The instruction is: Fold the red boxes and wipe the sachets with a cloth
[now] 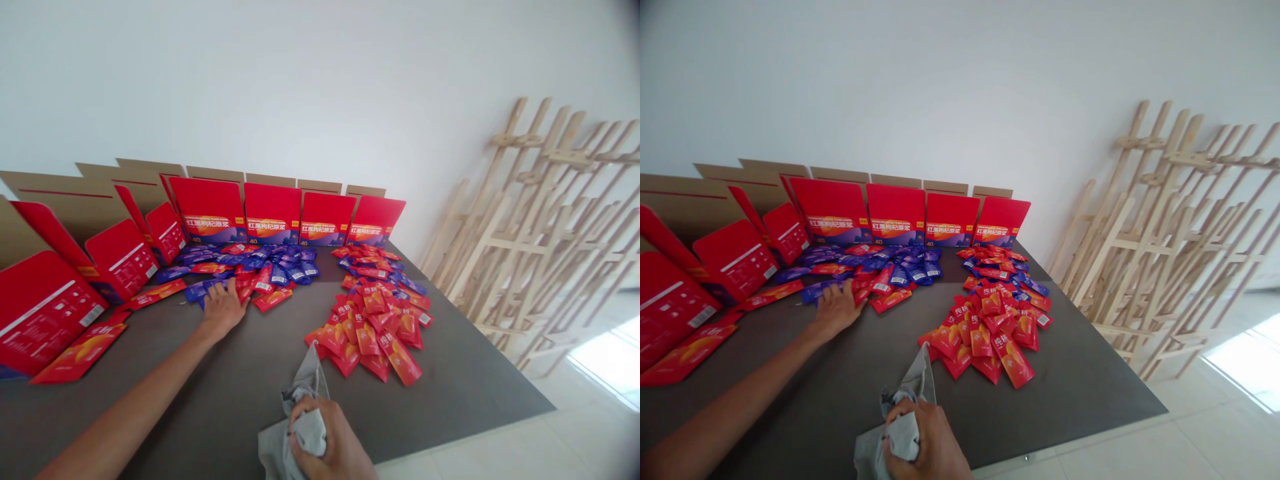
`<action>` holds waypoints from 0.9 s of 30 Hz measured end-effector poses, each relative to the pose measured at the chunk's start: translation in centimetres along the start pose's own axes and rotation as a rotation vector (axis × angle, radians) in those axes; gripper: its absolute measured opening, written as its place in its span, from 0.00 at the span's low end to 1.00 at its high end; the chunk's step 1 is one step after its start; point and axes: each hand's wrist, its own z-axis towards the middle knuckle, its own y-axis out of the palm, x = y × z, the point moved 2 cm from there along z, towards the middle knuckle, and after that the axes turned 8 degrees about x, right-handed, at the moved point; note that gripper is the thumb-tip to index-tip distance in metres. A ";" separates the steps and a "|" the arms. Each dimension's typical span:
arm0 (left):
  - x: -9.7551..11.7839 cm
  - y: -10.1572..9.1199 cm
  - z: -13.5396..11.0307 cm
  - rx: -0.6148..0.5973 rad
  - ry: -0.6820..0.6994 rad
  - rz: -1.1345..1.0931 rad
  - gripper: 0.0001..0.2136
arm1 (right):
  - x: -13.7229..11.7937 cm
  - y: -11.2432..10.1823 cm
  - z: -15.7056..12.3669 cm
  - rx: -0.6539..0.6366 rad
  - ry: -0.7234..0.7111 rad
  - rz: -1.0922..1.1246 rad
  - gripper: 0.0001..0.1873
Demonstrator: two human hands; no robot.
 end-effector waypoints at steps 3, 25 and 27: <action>-0.7 0.0 -0.8 -0.024 0.088 0.087 0.30 | -0.2 0.0 0.1 -0.021 -0.009 -0.002 0.11; 6.3 -3.0 -24.7 -0.056 -0.174 -1.387 0.35 | -1.6 4.2 1.4 0.269 -0.081 0.279 0.01; 5.7 -3.4 -23.8 0.003 -0.255 -1.414 0.35 | -1.8 4.4 1.1 0.152 -0.141 0.246 0.05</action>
